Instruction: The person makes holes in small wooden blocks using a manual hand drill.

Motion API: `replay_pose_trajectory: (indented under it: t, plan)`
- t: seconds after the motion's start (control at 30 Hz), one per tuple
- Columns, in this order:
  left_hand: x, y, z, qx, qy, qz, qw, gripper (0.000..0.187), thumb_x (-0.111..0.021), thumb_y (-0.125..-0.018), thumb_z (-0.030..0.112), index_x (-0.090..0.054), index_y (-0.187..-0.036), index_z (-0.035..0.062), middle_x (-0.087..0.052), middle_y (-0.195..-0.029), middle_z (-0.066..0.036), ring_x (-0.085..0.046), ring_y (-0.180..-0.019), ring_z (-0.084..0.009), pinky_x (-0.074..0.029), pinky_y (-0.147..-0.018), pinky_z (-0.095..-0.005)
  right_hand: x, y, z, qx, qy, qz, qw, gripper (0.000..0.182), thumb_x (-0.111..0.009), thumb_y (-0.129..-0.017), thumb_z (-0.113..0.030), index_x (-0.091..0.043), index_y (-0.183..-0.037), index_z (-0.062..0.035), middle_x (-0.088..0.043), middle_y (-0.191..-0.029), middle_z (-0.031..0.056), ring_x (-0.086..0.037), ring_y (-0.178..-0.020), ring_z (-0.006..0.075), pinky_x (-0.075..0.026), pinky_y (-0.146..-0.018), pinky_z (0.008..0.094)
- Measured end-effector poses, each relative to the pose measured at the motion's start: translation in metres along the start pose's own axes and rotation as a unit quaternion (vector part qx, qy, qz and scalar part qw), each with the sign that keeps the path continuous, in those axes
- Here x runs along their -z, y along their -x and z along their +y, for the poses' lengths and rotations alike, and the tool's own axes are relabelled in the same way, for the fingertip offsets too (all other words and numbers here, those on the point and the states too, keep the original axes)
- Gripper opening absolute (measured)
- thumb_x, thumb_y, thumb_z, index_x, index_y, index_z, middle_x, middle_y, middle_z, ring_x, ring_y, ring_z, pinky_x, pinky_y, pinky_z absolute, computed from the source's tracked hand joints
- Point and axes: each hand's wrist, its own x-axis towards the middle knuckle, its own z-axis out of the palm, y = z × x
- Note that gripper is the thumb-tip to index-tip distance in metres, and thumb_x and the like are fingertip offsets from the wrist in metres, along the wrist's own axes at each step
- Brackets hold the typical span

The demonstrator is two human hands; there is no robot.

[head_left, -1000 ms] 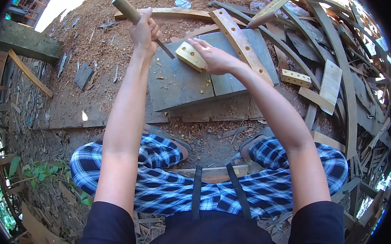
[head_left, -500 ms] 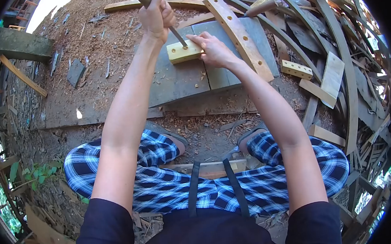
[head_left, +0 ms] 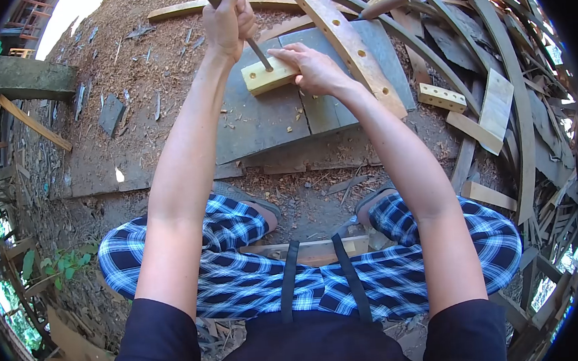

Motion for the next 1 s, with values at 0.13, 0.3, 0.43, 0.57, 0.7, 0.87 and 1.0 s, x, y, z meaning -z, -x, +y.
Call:
replay_pose_trajectory:
  t: [0.13,0.3,0.43,0.57,0.7,0.87,1.0]
  plan:
    - [-0.014,0.004,-0.006,-0.006,-0.077,-0.035,0.996,0.043,-0.064,-0.091,0.032,-0.04,-0.061,0.0149,-0.032,-0.046,0.005,-0.025,-0.035,-0.0055,-0.018,-0.035,-0.0244,0.001,-0.004,0.001,0.005,-0.031,-0.032,0.999,0.072,-0.056,-0.079,0.004,-0.047,-0.141,-0.0306,-0.05,-0.134,0.0067,-0.052,-0.123,0.0282,-0.045,-0.103,0.0391]
    - [-0.028,-0.007,-0.015,0.01,-0.098,-0.002,0.995,0.038,-0.064,-0.089,0.017,-0.041,-0.059,0.0141,-0.033,-0.047,0.006,-0.024,-0.035,-0.0044,-0.015,-0.036,-0.0248,0.023,-0.014,0.004,-0.004,0.044,-0.101,0.994,0.072,-0.059,-0.079,0.001,-0.048,-0.138,-0.0374,-0.053,-0.129,0.0034,-0.054,-0.119,0.0271,-0.047,-0.1,0.0413]
    - [-0.025,-0.01,-0.019,0.043,-0.066,0.1,0.992,0.035,-0.061,-0.09,0.013,-0.042,-0.061,0.014,-0.035,-0.048,0.006,-0.026,-0.035,-0.0039,-0.016,-0.035,-0.0254,0.034,-0.008,0.004,0.06,0.23,-0.092,0.967,0.065,-0.06,-0.083,-0.006,-0.05,-0.136,-0.041,-0.053,-0.13,0.0001,-0.051,-0.122,0.0234,-0.043,-0.097,0.0398]
    - [-0.034,-0.003,-0.02,0.009,-0.108,0.131,0.986,0.033,-0.062,-0.09,0.014,-0.044,-0.062,0.0123,-0.036,-0.048,0.006,-0.028,-0.035,-0.004,-0.018,-0.034,-0.0252,0.033,0.025,0.029,0.048,0.324,0.152,0.933,0.06,-0.062,-0.085,-0.015,-0.045,-0.142,-0.0254,-0.05,-0.133,0.0061,-0.045,-0.127,0.0258,-0.038,-0.101,0.0423]
    - [-0.035,-0.004,-0.021,0.028,-0.115,0.055,0.991,0.033,-0.064,-0.089,0.015,-0.046,-0.061,0.0128,-0.038,-0.048,0.006,-0.029,-0.035,-0.0046,-0.02,-0.034,-0.0254,0.034,0.069,0.042,-0.193,0.208,0.184,0.941,0.072,-0.071,-0.079,-0.025,-0.039,-0.142,-0.0115,-0.048,-0.135,0.0118,-0.049,-0.124,0.0297,-0.042,-0.098,0.0441]
    - [-0.052,-0.002,-0.029,0.026,-0.212,-0.03,0.976,0.03,-0.068,-0.087,0.02,-0.052,-0.064,0.0103,-0.042,-0.05,0.006,-0.036,-0.038,-0.0045,-0.025,-0.035,-0.0253,0.07,0.079,0.034,-0.277,-0.23,0.089,0.929,0.061,-0.07,-0.08,-0.025,-0.049,-0.132,-0.0011,-0.063,-0.111,0.0156,-0.064,-0.096,0.0218,-0.052,-0.08,0.0342]
    - [-0.061,0.0,-0.031,0.026,-0.286,-0.082,0.955,0.026,-0.071,-0.085,0.027,-0.058,-0.074,0.0066,-0.049,-0.056,0.004,-0.042,-0.044,-0.0043,-0.031,-0.039,-0.0241,0.118,0.073,0.016,-0.205,-0.477,0.174,0.837,0.052,-0.069,-0.086,-0.026,-0.054,-0.125,0.0041,-0.066,-0.102,0.0115,-0.064,-0.085,0.0149,-0.052,-0.075,0.0288]
